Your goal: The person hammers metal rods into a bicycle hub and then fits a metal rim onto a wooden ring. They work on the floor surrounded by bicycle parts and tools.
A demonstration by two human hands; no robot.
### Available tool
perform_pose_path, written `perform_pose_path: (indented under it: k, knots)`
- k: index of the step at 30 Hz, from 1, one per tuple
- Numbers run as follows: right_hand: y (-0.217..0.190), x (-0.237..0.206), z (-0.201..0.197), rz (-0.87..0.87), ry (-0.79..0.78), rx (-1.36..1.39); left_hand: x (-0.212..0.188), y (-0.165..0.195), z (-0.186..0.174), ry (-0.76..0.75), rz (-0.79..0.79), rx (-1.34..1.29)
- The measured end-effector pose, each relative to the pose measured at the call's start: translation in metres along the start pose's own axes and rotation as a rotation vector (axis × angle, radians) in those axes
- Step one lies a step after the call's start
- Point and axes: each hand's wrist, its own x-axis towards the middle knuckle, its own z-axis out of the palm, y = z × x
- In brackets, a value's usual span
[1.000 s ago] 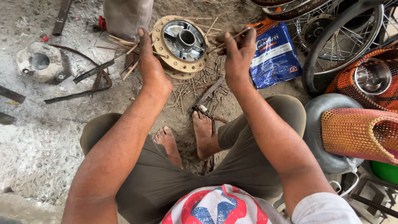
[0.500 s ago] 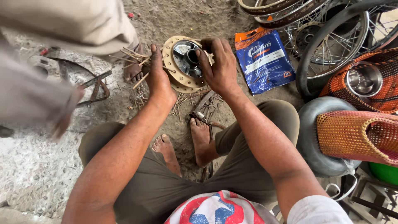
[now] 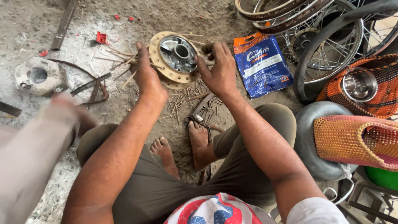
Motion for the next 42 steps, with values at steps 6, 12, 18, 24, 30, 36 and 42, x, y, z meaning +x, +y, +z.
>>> perform_pose_path:
  k: [6,12,18,24,30,36,42]
  knots:
    - [0.005,-0.003,0.007,0.057,0.043,0.202,0.001,0.011,-0.007,0.033,0.016,-0.03]
    - [0.008,0.004,0.01,0.085,0.127,0.186,0.001,0.003,-0.007,-0.012,0.032,-0.047]
    - [0.008,0.0,0.006,-0.07,-0.024,0.025,-0.002,0.009,-0.001,-0.002,-0.002,-0.047]
    - [0.01,-0.002,0.005,-0.021,-0.04,0.04,-0.008,0.031,-0.006,0.01,0.052,0.014]
    - [0.017,0.0,0.011,0.027,0.009,0.07,-0.011,0.046,-0.011,0.014,0.046,0.004]
    - [0.016,-0.005,0.014,0.088,-0.152,-0.043,-0.004,0.042,-0.014,-0.168,0.062,-0.126]
    - [0.015,-0.006,0.012,-0.02,-0.124,-0.28,-0.002,0.036,-0.015,-0.163,0.037,-0.116]
